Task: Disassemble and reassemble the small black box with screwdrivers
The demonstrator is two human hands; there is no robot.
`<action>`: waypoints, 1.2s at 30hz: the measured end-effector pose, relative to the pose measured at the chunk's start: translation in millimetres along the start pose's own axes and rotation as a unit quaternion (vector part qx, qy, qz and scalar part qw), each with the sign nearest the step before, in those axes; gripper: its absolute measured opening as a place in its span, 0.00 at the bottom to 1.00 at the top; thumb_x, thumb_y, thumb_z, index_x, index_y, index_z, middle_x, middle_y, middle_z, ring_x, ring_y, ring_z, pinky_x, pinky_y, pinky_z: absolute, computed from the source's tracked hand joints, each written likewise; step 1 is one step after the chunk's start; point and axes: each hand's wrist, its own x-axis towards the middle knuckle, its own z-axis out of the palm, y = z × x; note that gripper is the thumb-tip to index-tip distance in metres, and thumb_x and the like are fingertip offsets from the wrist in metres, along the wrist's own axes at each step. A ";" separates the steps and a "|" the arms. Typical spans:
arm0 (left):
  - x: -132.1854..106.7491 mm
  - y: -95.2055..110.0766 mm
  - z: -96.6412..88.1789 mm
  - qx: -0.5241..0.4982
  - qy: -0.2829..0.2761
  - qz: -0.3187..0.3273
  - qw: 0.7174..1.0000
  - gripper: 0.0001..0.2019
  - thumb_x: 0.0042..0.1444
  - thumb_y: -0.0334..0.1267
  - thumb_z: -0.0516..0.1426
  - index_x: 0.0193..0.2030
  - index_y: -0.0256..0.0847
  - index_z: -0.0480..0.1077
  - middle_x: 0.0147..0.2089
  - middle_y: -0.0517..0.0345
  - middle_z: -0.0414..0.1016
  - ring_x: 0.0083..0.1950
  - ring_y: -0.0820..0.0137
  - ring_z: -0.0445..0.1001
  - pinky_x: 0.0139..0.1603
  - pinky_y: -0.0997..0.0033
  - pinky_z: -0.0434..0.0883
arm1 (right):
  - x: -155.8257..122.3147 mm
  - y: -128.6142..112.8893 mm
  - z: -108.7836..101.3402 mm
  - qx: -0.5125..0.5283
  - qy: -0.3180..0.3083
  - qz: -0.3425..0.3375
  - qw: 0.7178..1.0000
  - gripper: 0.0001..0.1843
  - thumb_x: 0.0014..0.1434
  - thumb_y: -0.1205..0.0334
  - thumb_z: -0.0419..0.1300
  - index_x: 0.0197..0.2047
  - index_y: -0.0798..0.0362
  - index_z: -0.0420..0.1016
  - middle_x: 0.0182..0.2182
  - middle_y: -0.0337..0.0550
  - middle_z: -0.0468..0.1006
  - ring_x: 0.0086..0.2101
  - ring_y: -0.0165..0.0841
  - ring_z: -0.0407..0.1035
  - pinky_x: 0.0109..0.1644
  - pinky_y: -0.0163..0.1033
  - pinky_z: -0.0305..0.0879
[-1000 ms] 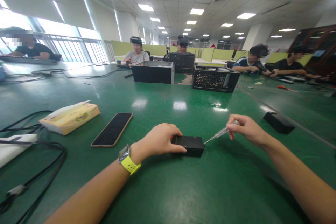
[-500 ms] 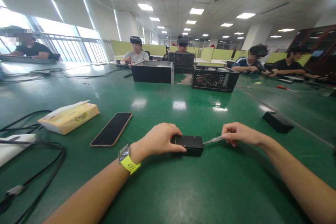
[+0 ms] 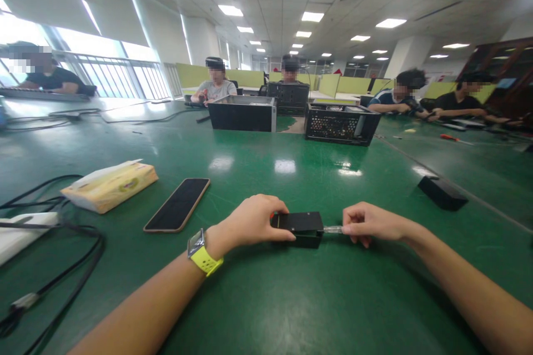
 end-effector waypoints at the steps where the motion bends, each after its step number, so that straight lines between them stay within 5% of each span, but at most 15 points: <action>1: 0.1 -0.1 0.0 0.000 0.000 -0.001 1.000 0.25 0.50 0.58 0.60 0.44 0.39 0.74 0.40 0.53 0.77 0.40 0.63 0.74 0.40 0.68 0.68 | 0.6 -0.4 1.4 0.002 -0.002 0.000 1.000 0.21 0.54 0.44 0.63 0.30 0.56 0.69 0.22 0.38 0.74 0.19 0.26 0.66 0.21 0.30 0.60; 17: 1.6 0.4 -2.3 0.003 0.000 -0.014 1.000 0.24 0.49 0.56 0.61 0.43 0.39 0.74 0.39 0.53 0.77 0.39 0.63 0.75 0.40 0.68 0.68 | 6.4 -4.9 13.9 -0.001 0.074 -0.057 0.996 0.19 0.52 0.46 0.64 0.29 0.55 0.71 0.19 0.33 0.67 0.20 0.26 0.61 0.24 0.32 0.58; 29: 1.0 0.1 -2.7 0.006 0.006 -0.004 1.000 0.24 0.48 0.57 0.61 0.42 0.39 0.73 0.37 0.54 0.77 0.36 0.65 0.74 0.37 0.71 0.66 | 9.0 -2.7 10.6 -0.029 0.030 -0.044 0.998 0.19 0.54 0.46 0.62 0.35 0.55 0.77 0.24 0.37 0.71 0.23 0.28 0.63 0.27 0.33 0.61; 32: 0.9 0.9 -3.6 0.009 0.012 0.010 1.000 0.24 0.50 0.57 0.60 0.43 0.39 0.74 0.37 0.54 0.77 0.36 0.66 0.74 0.36 0.72 0.66 | 4.9 -0.3 -0.9 -0.051 0.063 -0.043 0.996 0.21 0.55 0.44 0.61 0.34 0.56 0.77 0.23 0.37 0.71 0.23 0.29 0.64 0.26 0.33 0.60; 36: -0.2 2.9 -5.2 0.007 0.018 0.027 0.999 0.23 0.52 0.57 0.59 0.44 0.37 0.75 0.38 0.53 0.77 0.36 0.67 0.73 0.35 0.72 0.66 | 3.6 12.5 -18.2 -0.122 0.193 -0.049 0.972 0.22 0.55 0.43 0.60 0.30 0.55 0.78 0.23 0.40 0.74 0.26 0.32 0.67 0.29 0.36 0.61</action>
